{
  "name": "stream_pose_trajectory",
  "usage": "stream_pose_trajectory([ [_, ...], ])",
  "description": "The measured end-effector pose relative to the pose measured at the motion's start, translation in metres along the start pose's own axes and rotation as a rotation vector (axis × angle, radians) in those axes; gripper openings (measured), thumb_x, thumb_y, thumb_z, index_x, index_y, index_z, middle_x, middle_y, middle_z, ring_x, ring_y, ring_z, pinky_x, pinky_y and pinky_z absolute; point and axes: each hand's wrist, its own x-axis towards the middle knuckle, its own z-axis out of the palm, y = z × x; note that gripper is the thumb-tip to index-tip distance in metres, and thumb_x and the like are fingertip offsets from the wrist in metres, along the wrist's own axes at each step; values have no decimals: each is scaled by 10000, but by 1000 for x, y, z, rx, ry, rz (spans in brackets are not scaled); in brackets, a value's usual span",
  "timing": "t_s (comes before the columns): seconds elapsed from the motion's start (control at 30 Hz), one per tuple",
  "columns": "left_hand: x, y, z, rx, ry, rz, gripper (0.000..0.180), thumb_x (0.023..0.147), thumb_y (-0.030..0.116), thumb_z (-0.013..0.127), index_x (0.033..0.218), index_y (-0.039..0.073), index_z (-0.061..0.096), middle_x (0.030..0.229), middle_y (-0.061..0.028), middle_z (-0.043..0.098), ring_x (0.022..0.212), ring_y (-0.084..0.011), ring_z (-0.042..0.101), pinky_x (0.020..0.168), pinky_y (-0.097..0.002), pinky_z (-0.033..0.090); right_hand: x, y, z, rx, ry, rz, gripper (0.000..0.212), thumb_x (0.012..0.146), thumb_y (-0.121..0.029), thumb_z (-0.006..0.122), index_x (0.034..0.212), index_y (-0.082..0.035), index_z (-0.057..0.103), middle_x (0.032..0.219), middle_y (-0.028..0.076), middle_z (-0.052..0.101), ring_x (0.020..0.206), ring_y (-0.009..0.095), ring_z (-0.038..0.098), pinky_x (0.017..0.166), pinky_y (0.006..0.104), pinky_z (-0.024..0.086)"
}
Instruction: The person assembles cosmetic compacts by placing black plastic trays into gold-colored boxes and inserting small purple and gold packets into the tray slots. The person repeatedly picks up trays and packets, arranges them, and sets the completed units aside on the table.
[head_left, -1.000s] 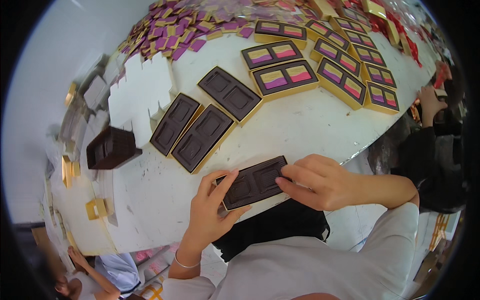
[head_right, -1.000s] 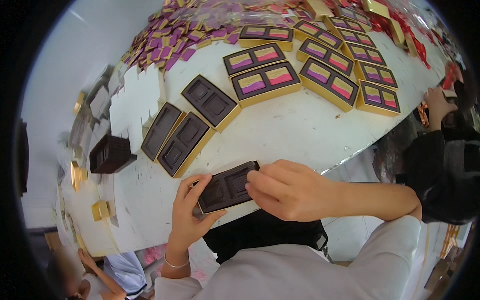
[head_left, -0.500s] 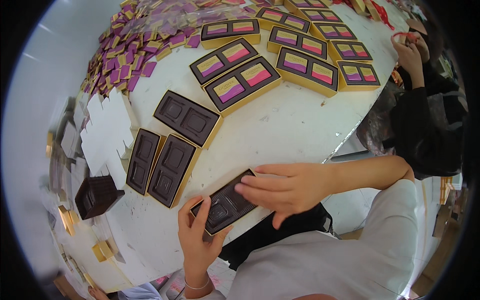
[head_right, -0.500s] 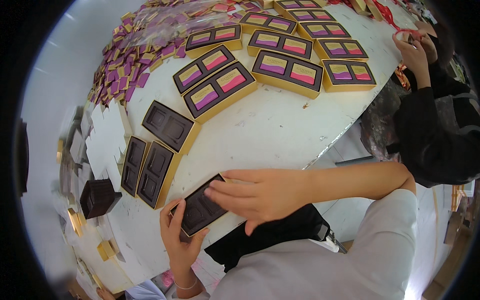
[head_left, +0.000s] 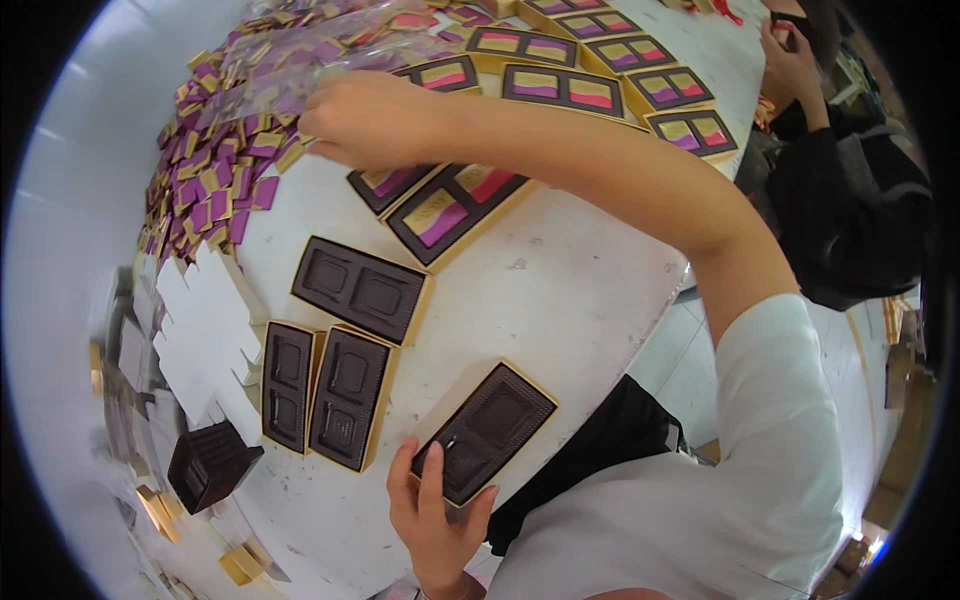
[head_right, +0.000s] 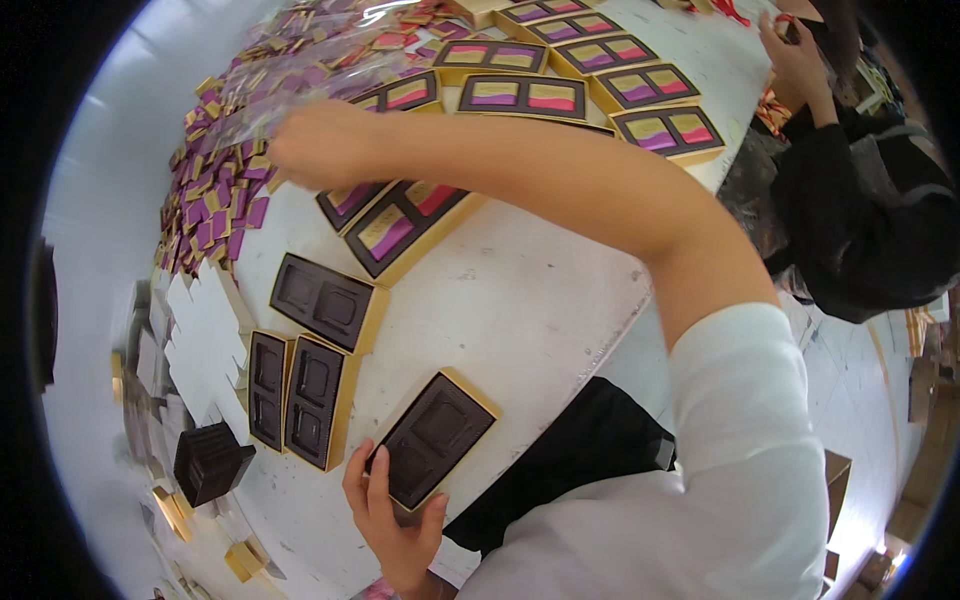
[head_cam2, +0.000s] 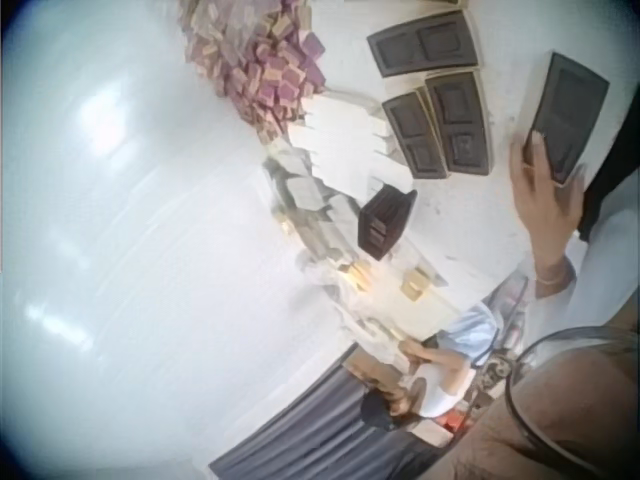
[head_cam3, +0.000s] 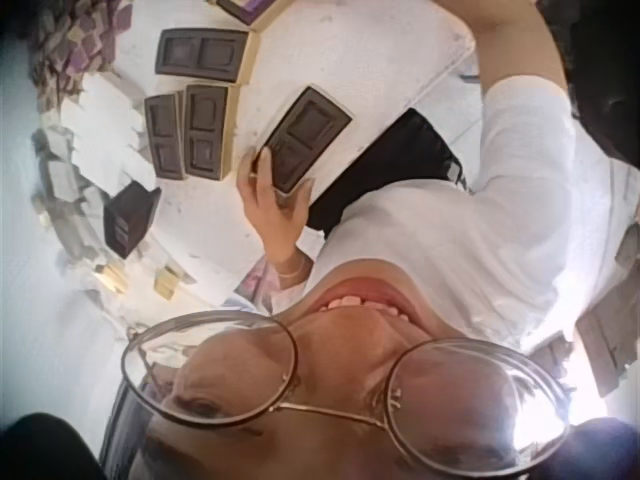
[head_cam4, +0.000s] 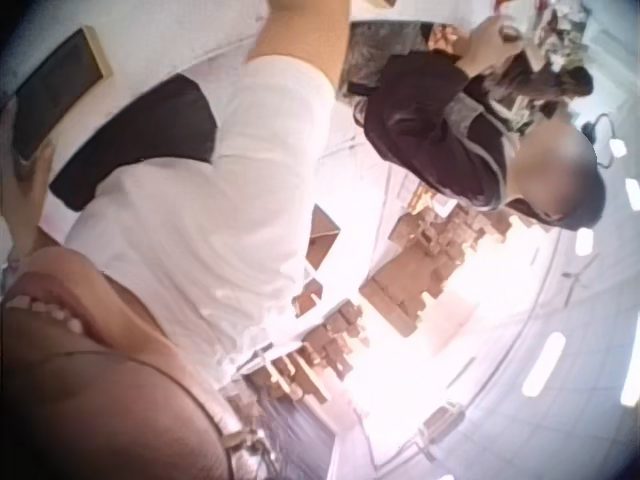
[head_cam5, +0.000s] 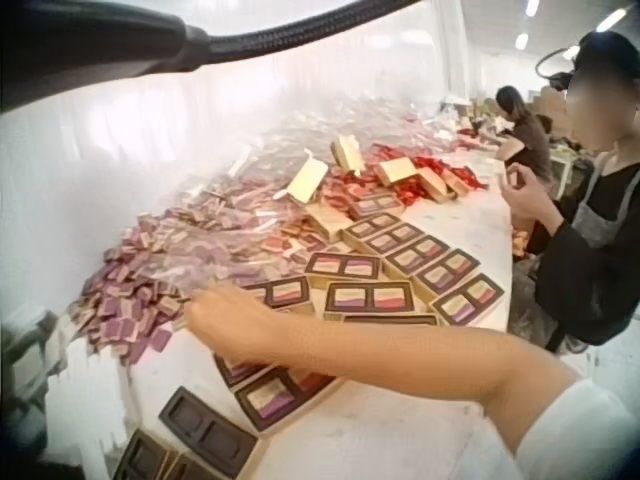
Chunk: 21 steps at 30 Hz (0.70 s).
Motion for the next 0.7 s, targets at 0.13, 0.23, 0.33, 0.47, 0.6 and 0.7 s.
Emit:
stream_pose_trajectory([
  [0.13,-1,-2,-1,-16,17,11,736,678,183,784,1321,31,458,1308,-205,446,1099,-350,514,870,-389,442,49,11,44,-361,-274,-25,181,813,-212,586,861,-72,690,892,101,690,817,313,663,690,432,500],
  [0.23,2,0,-4,-26,20,8,681,658,135,790,1269,23,512,1280,-206,470,873,-292,569,716,-337,476,62,3,56,-385,-337,77,162,810,-184,569,861,-100,699,887,86,699,856,286,677,660,446,514],
  [0.33,4,-3,-3,-27,54,61,635,661,135,791,1234,18,545,1263,-202,484,689,-218,528,609,-295,458,54,9,51,-366,-379,42,181,805,-141,554,911,-77,685,922,123,687,884,308,667,716,477,514],
  [0.47,6,-4,-1,-37,97,103,624,688,159,786,1243,17,539,1263,-213,480,632,-182,467,580,-281,434,37,12,31,-174,-313,36,198,762,-74,580,928,-17,671,913,183,672,895,363,645,765,464,516],
  [0.6,3,-3,-6,-40,201,138,641,704,209,792,1257,23,526,1293,-239,447,638,-165,467,595,-280,437,42,26,31,-158,-321,17,323,785,-78,567,1102,-23,586,980,213,646,935,382,614,809,448,488],
  [0.7,-9,-11,-21,-36,333,220,597,708,242,796,1227,49,572,1256,-229,494,565,-137,483,527,-234,424,33,16,36,-94,-240,136,363,801,-71,560,1163,-41,577,982,223,640,940,393,602,817,443,472],
])
